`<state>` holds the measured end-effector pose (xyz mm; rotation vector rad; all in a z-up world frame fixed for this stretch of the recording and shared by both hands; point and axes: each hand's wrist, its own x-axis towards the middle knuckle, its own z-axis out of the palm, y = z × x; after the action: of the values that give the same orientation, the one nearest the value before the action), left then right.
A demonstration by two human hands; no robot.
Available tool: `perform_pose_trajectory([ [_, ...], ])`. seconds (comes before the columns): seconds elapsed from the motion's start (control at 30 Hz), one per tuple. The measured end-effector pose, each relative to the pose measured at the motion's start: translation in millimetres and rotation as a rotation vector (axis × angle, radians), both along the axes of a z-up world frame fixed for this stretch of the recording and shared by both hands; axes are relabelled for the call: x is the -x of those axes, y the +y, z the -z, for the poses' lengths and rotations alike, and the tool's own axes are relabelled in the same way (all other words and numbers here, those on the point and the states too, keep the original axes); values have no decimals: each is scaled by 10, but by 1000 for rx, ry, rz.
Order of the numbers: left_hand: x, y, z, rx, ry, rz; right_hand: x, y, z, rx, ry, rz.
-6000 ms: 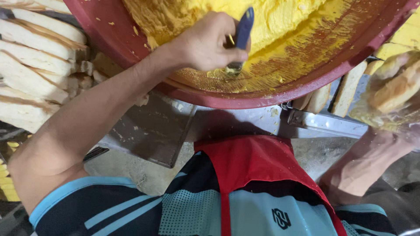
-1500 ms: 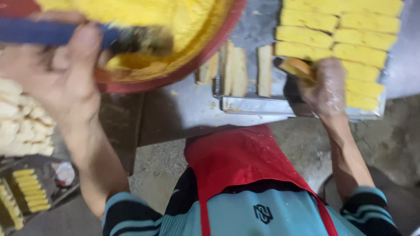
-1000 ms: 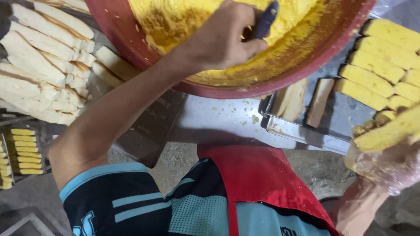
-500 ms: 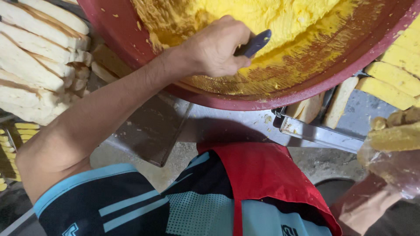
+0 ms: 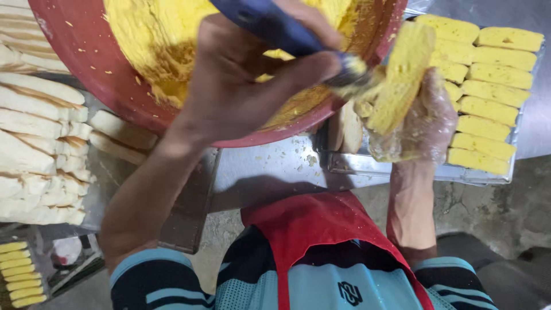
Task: The person uses a handheld brush to apply a yellow spread from a bowl onto slices of bread by hand and places them on a metal tray.
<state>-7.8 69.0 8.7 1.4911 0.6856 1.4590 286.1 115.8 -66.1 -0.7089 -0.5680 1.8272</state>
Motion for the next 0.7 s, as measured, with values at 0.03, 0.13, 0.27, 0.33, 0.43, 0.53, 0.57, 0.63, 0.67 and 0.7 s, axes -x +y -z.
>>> perform_pose_trajectory([
  [0.03,-111,21,-12,-59,69,-34,37,-1,-39,92,-13,56],
  [0.13,-495,247,40,-339,336,-142,58,51,-19,211,52,166],
  [0.27,-850,-41,131,-524,542,-76,29,128,160,-114,-314,217],
  [0.33,-688,82,151,-303,402,127,11,10,155,-83,-190,146],
  [0.43,-464,364,109,-190,306,84,134,-176,19,-47,-55,-34],
  [0.53,-506,270,90,-488,537,-238,318,-91,-114,96,56,25],
  [0.57,-619,145,131,-635,698,-335,301,-79,-126,271,137,178],
  [0.63,-840,-173,167,-634,603,-208,276,-94,-75,140,-21,153],
  [0.67,-807,-139,186,-644,590,-192,252,-99,-53,11,-177,106],
  [0.7,-680,-121,197,-419,600,8,263,-101,-24,13,-180,110],
])
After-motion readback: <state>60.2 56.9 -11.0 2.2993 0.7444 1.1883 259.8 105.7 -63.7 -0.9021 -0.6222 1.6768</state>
